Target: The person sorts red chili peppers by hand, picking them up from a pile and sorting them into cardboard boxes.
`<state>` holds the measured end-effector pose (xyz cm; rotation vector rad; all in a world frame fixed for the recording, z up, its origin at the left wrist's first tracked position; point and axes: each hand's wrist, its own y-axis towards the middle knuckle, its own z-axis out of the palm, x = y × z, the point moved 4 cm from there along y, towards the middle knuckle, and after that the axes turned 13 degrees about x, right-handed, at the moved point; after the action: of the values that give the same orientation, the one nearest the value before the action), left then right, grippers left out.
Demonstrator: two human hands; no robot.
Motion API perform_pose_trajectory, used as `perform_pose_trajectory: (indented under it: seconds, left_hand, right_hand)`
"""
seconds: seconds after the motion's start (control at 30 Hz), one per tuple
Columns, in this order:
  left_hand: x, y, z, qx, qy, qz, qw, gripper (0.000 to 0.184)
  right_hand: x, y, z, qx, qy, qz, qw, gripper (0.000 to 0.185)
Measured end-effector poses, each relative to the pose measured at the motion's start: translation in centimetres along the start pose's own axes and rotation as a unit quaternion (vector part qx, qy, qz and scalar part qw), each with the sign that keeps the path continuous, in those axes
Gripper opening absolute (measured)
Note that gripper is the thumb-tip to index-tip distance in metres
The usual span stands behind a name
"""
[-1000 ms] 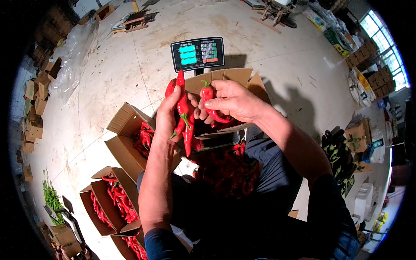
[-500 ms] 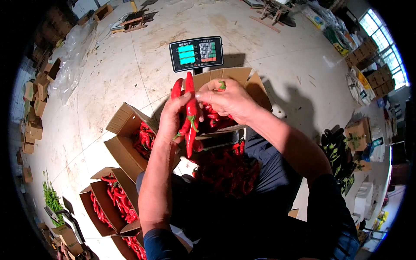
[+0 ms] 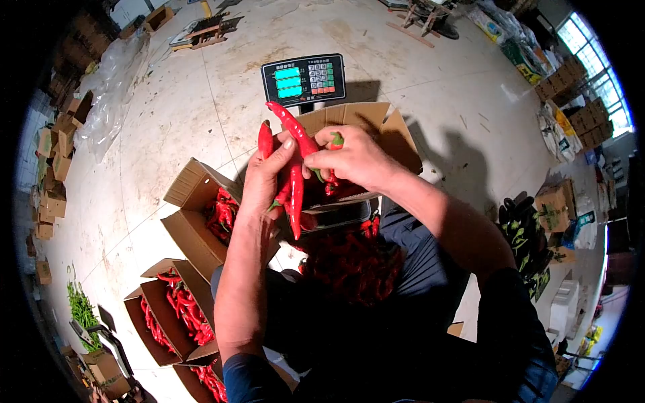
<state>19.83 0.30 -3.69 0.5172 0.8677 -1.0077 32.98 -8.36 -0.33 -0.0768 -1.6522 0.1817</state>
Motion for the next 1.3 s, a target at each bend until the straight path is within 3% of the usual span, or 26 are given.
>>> perform_pose_trajectory:
  seconds: [0.13,0.43,0.53,0.73,0.87,0.97,1.0,1.03,1.1,1.17,1.2,1.3]
  left_hand:
    - [-0.5,-0.2,0.1,0.009,-0.025,0.038,0.999,0.026]
    - [-0.6,-0.3,0.0,0.028,-0.034,0.060,0.997,0.025]
    - [-0.6,-0.3,-0.1,0.014,-0.013,0.054,0.998,0.020]
    - [-0.4,-0.2,-0.2,0.000,0.030,0.021,0.999,0.011]
    - [-0.3,-0.2,0.1,-0.020,0.065,0.000,0.998,0.015]
    - [-0.6,-0.1,0.2,-0.016,0.128,0.002,0.992,0.014]
    - [-0.4,-0.1,-0.1,-0.018,0.169,-0.003,0.985,0.014]
    - [-0.4,-0.1,-0.2,-0.019,0.210,-0.007,0.977,0.014]
    - [-0.5,-0.4,-0.4,-0.067,0.404,0.005,0.912,0.018]
    - [-0.2,-0.4,-0.2,-0.103,0.602,0.052,0.790,0.021]
    - [-0.3,-0.6,0.5,-0.096,0.638,0.091,0.758,0.026]
    - [0.3,-0.8,1.9,-0.074,0.720,0.093,0.683,0.032]
  right_hand:
    - [-0.8,-0.2,-0.1,0.073,0.178,0.020,0.981,0.012]
    - [-1.3,-0.2,-0.2,0.086,0.216,0.016,0.973,0.016]
    - [-1.4,-0.5,-0.8,0.098,0.152,0.049,0.982,0.025]
    - [-1.7,-0.4,-0.7,0.074,0.099,0.008,0.992,0.026]
    - [-1.9,-0.4,-1.0,0.050,0.047,0.003,0.998,0.030]
    - [-0.5,-1.2,-3.0,-0.049,-0.103,0.065,0.991,0.030]
    - [-0.2,-1.0,-3.7,-0.075,-0.166,-0.013,0.983,0.033]
    - [-0.2,-1.3,-4.6,-0.107,-0.215,-0.001,0.971,0.039]
    - [1.0,-2.2,-5.7,-0.192,-0.446,-0.013,0.874,0.039]
    - [0.6,-2.2,-5.9,-0.164,-0.285,0.031,0.944,0.038]
    - [0.3,-2.0,-5.8,-0.149,-0.200,0.051,0.967,0.037]
    - [-0.4,-1.0,-2.8,-0.061,-0.082,0.018,0.995,0.035]
